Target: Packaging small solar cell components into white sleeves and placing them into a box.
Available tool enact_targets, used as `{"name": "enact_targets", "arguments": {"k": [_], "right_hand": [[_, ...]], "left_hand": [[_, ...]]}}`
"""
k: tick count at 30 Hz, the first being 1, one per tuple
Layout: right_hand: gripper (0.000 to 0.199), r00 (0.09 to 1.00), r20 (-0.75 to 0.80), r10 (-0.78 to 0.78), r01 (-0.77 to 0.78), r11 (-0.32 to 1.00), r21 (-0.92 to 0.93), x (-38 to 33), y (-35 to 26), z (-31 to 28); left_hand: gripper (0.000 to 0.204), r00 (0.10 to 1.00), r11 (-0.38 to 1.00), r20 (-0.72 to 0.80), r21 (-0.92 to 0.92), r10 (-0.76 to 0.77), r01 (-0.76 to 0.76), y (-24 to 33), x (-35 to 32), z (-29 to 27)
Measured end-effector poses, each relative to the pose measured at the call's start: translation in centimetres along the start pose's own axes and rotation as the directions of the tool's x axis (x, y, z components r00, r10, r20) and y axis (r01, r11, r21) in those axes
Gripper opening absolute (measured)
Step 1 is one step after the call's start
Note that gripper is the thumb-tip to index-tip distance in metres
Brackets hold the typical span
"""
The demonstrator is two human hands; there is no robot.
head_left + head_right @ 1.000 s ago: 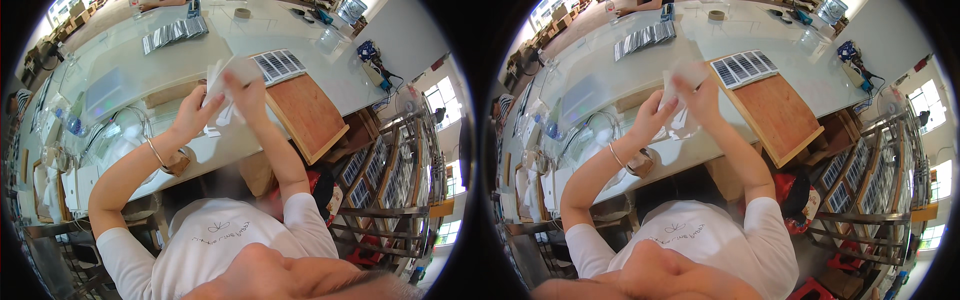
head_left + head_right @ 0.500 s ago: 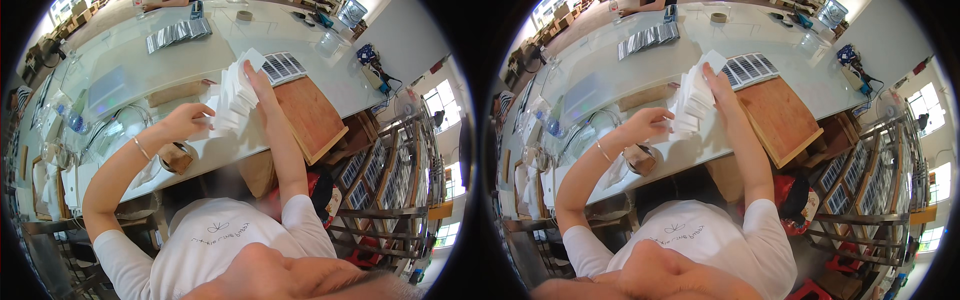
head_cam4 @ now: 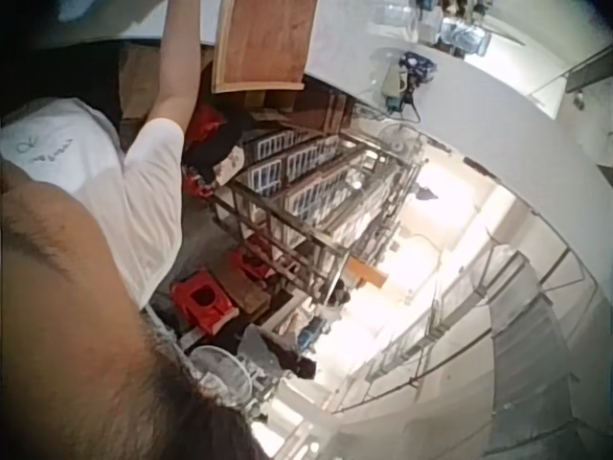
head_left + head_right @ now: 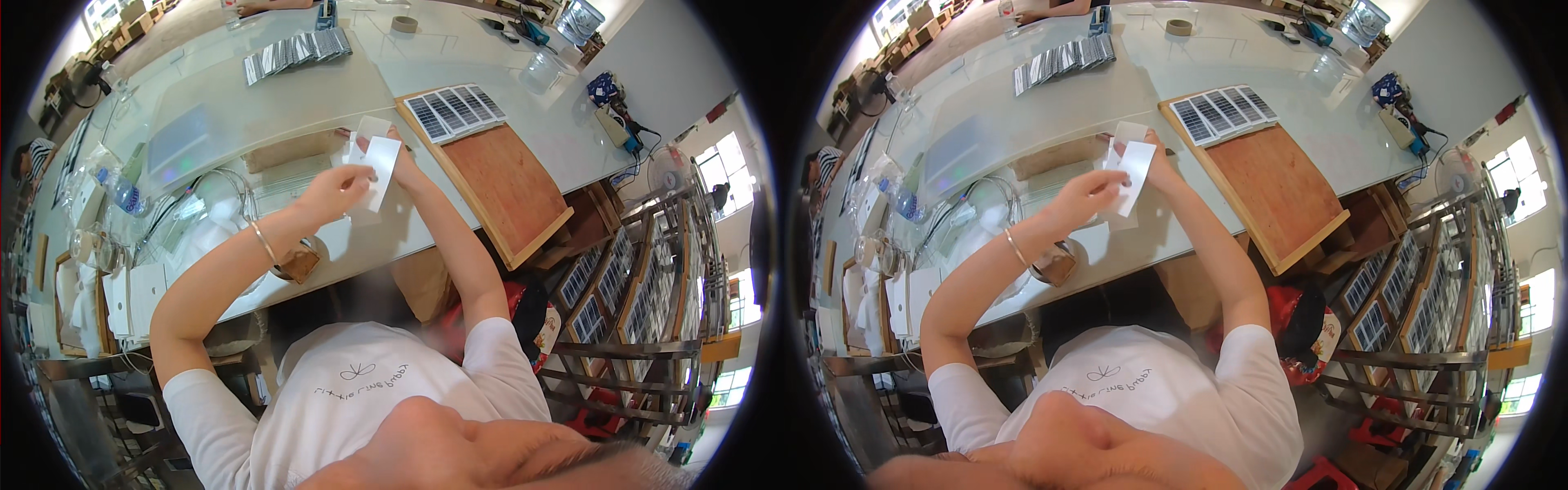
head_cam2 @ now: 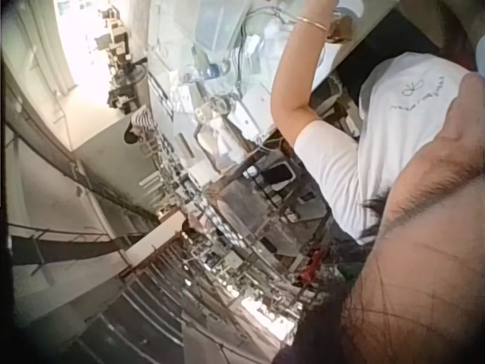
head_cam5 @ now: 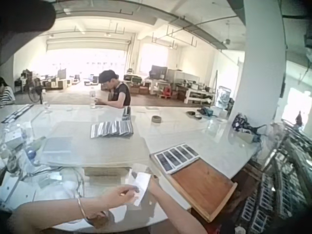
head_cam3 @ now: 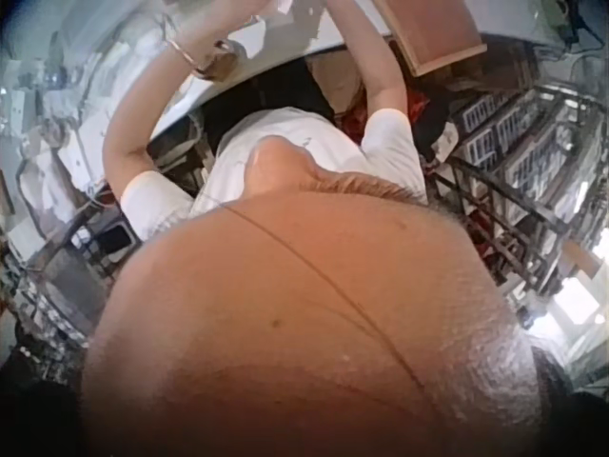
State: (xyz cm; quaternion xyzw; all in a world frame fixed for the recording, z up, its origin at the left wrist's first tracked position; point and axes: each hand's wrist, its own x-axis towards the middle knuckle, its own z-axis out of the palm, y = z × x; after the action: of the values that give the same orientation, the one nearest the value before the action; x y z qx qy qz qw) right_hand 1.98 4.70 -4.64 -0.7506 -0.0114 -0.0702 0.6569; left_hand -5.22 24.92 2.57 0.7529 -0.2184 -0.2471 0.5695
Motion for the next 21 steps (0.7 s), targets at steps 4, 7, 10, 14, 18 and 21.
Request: {"name": "enact_targets", "arguments": {"k": [4,7,10,14,18,21], "right_hand": [[0.058,0.981,0.167,0.099,-0.134,0.969,0.208,-0.7,-0.9,-0.6],[0.07,0.944,0.266,0.194,-0.281,0.897,0.342,-0.7,-1.3,-2.0],[0.074,0.983,-0.059,0.172,-0.181,0.929,-0.322,-0.6,-2.5,-0.2],[0.078,0.97,0.096,0.222,-0.21,0.97,-0.119,-0.8,-1.8,-2.5],[0.071,0.976,-0.19,0.107,-0.033,0.935,0.353,-4.8,-3.5,-3.4],[0.05,0.91,-0.214,-0.354,0.3,0.922,-0.246,-9.5,-4.4,-2.5]], "left_hand": [[0.038,0.938,0.748,-0.079,0.627,0.338,-0.217,-0.4,0.3,0.7],[0.045,0.945,0.723,-0.13,0.677,0.3,-0.137,1.7,-1.1,1.8],[0.056,0.966,0.526,-0.018,0.841,0.258,-0.125,3.2,-1.7,1.9],[0.067,0.984,0.57,-0.014,0.817,0.176,-0.09,2.6,0.1,2.2],[0.071,0.977,0.632,-0.052,0.769,0.208,-0.094,3.0,-2.2,0.5],[0.061,0.899,0.578,-0.149,0.806,0.412,-0.131,6.6,-9.8,-3.8]]}}
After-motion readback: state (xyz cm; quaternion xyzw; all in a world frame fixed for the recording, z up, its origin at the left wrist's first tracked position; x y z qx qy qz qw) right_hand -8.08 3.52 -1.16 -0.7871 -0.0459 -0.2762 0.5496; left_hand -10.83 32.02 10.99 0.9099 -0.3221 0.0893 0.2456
